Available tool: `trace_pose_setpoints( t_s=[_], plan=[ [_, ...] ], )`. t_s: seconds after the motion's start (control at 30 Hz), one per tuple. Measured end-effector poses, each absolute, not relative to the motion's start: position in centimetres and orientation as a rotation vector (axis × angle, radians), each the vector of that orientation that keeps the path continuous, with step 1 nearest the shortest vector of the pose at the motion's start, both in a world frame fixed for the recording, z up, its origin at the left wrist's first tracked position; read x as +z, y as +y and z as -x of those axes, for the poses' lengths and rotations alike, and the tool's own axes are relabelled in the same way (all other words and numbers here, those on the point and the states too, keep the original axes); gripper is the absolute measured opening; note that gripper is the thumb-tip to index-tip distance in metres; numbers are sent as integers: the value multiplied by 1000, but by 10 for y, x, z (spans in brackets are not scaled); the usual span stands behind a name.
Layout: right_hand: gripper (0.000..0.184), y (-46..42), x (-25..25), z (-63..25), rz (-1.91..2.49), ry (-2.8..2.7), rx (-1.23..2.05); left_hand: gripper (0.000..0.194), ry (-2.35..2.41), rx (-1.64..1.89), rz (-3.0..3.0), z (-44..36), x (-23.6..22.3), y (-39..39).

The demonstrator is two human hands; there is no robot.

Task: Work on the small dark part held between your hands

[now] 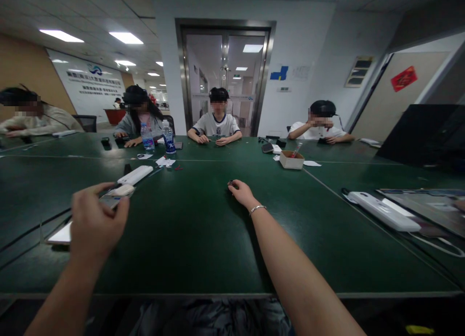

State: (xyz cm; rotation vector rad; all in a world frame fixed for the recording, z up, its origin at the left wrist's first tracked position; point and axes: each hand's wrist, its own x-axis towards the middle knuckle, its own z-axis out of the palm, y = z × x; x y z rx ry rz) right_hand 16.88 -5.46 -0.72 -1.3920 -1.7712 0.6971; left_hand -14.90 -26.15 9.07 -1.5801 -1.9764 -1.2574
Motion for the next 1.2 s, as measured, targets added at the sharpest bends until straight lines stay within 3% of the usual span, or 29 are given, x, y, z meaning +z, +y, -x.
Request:
trace_pose_setpoints(
  t_s=[0.17, 0.4, 0.57, 0.7, 1.0, 1.2],
  plan=[
    [19, -57, -4, -168, 1395, -1795, 712, 33, -1728, -1180, 2083, 83, 114, -201],
    [18, -61, 0, -163, 1435, -1880, 543, 30, -1660, -1080, 2726, 8, 62, -127],
    [18, -65, 2, -159, 1456, -1998, 412, 33, -1698, -1123, 2710, -28, 44, -94],
    [18, -67, 3, -157, 1504, -2043, 392, 24, -1677, -1225, 2624, -40, 32, -84],
    [29, -67, 5, -157, 1402, -2122, 372, 15, -1770, -1481, 2635, -15, 13, -86],
    [22, -69, 7, -158, 1284, -2060, 430, 13, -1923, -1796, 2627, -6, 3, -74]
  ],
)
